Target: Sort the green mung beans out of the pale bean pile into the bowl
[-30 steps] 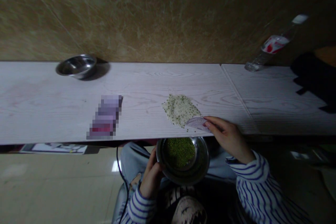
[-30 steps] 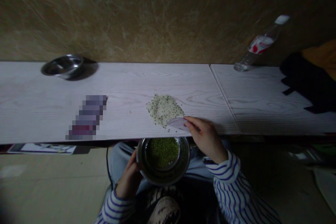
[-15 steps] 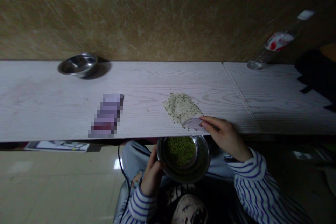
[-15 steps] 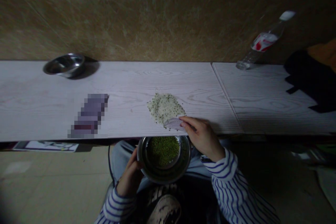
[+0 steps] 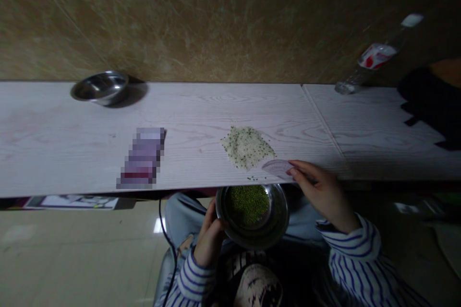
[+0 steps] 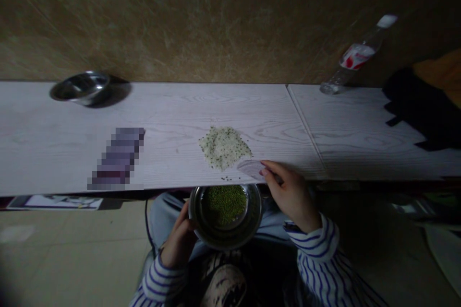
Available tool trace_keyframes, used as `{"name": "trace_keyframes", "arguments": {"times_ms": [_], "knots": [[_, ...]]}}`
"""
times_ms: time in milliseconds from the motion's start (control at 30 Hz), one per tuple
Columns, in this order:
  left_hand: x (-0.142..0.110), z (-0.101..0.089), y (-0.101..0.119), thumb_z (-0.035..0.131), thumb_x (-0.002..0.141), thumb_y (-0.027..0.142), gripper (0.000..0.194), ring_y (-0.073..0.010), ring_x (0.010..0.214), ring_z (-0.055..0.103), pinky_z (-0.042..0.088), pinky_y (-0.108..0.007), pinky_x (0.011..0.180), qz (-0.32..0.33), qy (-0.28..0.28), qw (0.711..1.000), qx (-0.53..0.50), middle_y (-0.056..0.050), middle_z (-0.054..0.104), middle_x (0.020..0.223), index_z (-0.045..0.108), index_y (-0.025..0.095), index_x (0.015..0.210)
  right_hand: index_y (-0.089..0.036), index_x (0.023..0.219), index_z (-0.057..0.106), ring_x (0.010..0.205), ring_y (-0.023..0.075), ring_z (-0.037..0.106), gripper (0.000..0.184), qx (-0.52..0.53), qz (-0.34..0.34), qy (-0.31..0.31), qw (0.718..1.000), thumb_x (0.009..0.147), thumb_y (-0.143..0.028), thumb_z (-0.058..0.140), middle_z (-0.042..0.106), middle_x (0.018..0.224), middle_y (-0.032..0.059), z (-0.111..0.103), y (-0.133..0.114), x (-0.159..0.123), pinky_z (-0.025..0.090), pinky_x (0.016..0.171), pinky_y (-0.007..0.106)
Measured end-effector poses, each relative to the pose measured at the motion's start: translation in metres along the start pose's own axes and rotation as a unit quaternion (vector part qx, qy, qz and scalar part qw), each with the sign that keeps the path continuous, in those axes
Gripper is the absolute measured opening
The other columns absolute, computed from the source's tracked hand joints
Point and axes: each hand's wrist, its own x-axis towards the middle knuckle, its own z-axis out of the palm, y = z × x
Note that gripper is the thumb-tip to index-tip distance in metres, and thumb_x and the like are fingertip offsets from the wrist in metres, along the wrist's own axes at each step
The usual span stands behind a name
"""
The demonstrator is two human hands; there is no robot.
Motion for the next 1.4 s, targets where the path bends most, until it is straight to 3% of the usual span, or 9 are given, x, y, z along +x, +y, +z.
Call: {"name": "trace_keyframes", "arguments": {"times_ms": [67,233,500,733,867,1033,1167,1400], "knots": [[0.001,0.001,-0.002,0.071,0.067,0.020,0.059,-0.0356,0.126,0.057,0.047,-0.045,0.102,0.009,-0.012,1.000,-0.011,-0.006,0.074,0.126,0.073,0.026,0.125,-0.023,0.104,0.078,0.086,0.0271,0.079,0.026,0.008,0.012,0.012,1.000,0.090,-0.037,0.061,0.082,0.097,0.0093,0.002,0.000,-0.008,0.065,0.081,0.040],[0.003,0.002,-0.002,0.072,0.067,0.022,0.058,-0.0358,0.125,0.056,0.048,-0.044,0.100,0.019,-0.031,0.999,0.004,-0.007,0.074,0.125,0.074,0.025,0.125,-0.022,0.108,0.076,0.076,0.0245,0.079,0.026,0.038,0.023,0.001,0.999,0.092,-0.036,0.060,0.082,0.089,0.0080,0.016,-0.010,-0.020,0.065,0.075,0.036],[-0.006,0.004,0.010,0.070,0.067,0.022,0.060,-0.0296,0.097,0.065,0.053,-0.034,0.071,-0.008,0.013,0.999,0.028,-0.005,0.075,0.109,0.071,0.025,0.127,-0.021,0.111,0.077,0.087,0.0237,0.079,0.028,0.042,0.003,-0.032,0.999,0.093,-0.034,0.060,0.082,0.101,0.0087,0.028,-0.020,-0.015,0.064,0.080,0.034],[-0.001,-0.005,0.006,0.069,0.067,0.021,0.064,-0.0345,0.130,0.054,0.046,-0.042,0.101,0.030,0.014,0.999,0.008,-0.007,0.072,0.130,0.070,0.026,0.130,-0.021,0.109,0.078,0.087,0.0225,0.079,0.027,0.044,-0.034,-0.071,0.996,0.092,-0.031,0.059,0.082,0.100,0.0081,0.034,-0.034,-0.014,0.064,0.080,0.034],[-0.001,-0.006,0.007,0.070,0.068,0.021,0.062,-0.0352,0.129,0.057,0.049,-0.044,0.098,0.018,0.016,1.000,-0.007,-0.007,0.073,0.130,0.070,0.027,0.130,-0.021,0.109,0.078,0.087,0.0211,0.079,0.026,0.066,-0.034,-0.095,0.993,0.092,-0.031,0.060,0.082,0.100,0.0070,0.031,-0.033,-0.015,0.064,0.080,0.032],[-0.001,-0.004,0.010,0.071,0.068,0.019,0.058,-0.0336,0.130,0.057,0.047,-0.043,0.105,0.024,0.014,0.999,-0.023,-0.005,0.075,0.127,0.073,0.028,0.126,-0.019,0.110,0.077,0.085,0.0230,0.079,0.028,0.054,-0.005,-0.038,0.998,0.092,-0.034,0.061,0.082,0.099,0.0090,0.029,-0.023,-0.012,0.065,0.079,0.034],[0.001,-0.006,0.008,0.069,0.068,0.018,0.063,-0.0342,0.135,0.054,0.043,-0.046,0.110,0.023,0.002,0.999,-0.028,-0.007,0.072,0.133,0.070,0.027,0.130,-0.020,0.112,0.077,0.090,0.0238,0.079,0.029,0.041,-0.021,-0.047,0.998,0.094,-0.033,0.060,0.082,0.103,0.0094,0.036,-0.023,-0.010,0.064,0.081,0.034],[0.000,-0.008,0.010,0.069,0.069,0.021,0.056,-0.0353,0.132,0.055,0.045,-0.047,0.107,0.026,0.019,0.999,-0.013,-0.005,0.073,0.129,0.073,0.029,0.124,-0.021,0.111,0.078,0.090,0.0246,0.079,0.029,0.014,-0.051,-0.031,0.998,0.094,-0.031,0.058,0.081,0.106,0.0093,0.042,-0.024,0.016,0.064,0.080,0.035]]}}
